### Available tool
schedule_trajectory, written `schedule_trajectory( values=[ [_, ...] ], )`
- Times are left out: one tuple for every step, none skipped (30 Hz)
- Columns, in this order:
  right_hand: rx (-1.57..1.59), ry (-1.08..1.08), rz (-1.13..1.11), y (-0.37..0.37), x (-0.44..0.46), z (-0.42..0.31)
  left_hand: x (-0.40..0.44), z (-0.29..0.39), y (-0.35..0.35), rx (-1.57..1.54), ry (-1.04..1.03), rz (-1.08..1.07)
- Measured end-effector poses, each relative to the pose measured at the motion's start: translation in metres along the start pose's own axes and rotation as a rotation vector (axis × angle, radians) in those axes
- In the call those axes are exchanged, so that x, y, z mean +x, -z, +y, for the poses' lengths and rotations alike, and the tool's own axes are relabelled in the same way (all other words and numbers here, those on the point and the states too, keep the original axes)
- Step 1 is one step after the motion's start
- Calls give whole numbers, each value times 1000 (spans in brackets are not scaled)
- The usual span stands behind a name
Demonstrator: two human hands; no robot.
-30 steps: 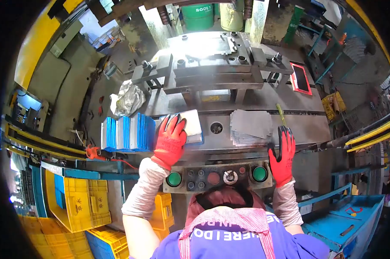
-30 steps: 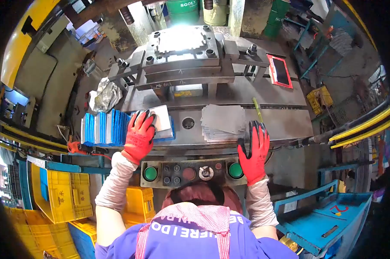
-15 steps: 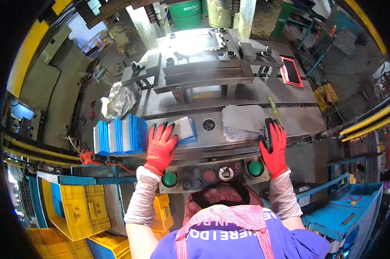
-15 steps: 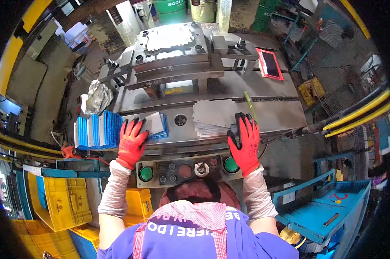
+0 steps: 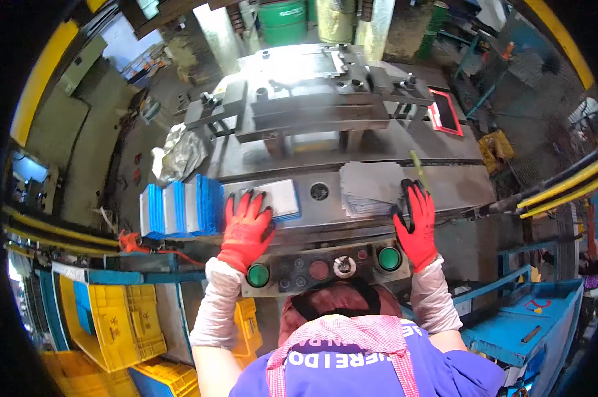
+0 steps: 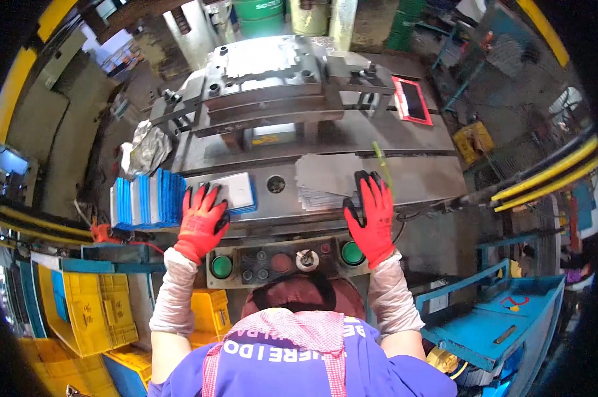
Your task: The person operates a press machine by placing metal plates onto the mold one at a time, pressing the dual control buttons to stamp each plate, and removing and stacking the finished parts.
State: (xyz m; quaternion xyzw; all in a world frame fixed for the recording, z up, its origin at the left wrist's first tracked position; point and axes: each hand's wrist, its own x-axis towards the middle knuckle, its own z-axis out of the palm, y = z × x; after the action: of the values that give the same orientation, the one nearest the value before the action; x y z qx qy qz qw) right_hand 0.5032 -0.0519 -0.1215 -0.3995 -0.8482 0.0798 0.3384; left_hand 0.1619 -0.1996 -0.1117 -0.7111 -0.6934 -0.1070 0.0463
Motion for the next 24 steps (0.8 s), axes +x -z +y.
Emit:
schedule_trajectory(
  values=[
    [14,-5,4,1,2,1,-4,-2,-9,-22,17,32],
    [24,-13,10,3,4,5,-6,-3,-20,-66,17,84],
    [25,-23,-15,3,8,12,-9,-6,-38,-49,22,122],
    [75,-10,-107,6,17,17,-12,-10,-53,-25,33,157],
    [133,5,-200,7,30,23,-13,-13,-58,-70,42,169],
    [195,21,-295,7,43,27,-11,-14,-58,-85,48,152],
    [90,80,-412,5,55,31,-10,-13,-56,-98,58,134],
    [-14,143,-531,2,68,34,-10,-14,-55,-111,73,117],
    [-119,208,-649,-1,81,36,-10,-16,-56,-146,79,128],
    [-154,192,-746,-6,92,34,-10,-17,-56,-178,84,130],
    [-187,177,-844,-13,101,31,-10,-16,-51,-209,91,131],
    [-218,165,-944,-19,110,30,-12,-14,-47,-237,103,131],
    [-250,187,-997,-27,116,30,-12,-13,-44,-209,93,144],
    [-277,205,-1016,-31,122,31,-12,-13,-40,-180,89,153],
    [-300,229,-1039,-33,125,35,-14,-12,-35,-148,92,158],
    [-321,261,-1061,-36,126,35,-16,-11,-28,-108,62,136],
    [-302,269,-1066,-27,129,28,-18,-9,-25,-66,59,100],
    [-299,314,-978,-31,122,35,-19,-7,-23,-28,52,69],
    [-276,320,-953,-30,116,42,-19,-3,-20,-30,37,22],
    [-258,319,-924,-24,114,39,-22,-5,-23,-48,48,24],
    [-205,321,-921,-22,114,39,-24,-8,-29,-68,46,31],
    [-157,310,-915,-17,112,41,-22,-9,-34,-94,32,38],
    [-114,287,-913,-9,107,46,-22,-10,-37,-98,42,38],
    [-142,273,-862,0,101,48,-22,-9,-36,-123,29,63]
  ],
)
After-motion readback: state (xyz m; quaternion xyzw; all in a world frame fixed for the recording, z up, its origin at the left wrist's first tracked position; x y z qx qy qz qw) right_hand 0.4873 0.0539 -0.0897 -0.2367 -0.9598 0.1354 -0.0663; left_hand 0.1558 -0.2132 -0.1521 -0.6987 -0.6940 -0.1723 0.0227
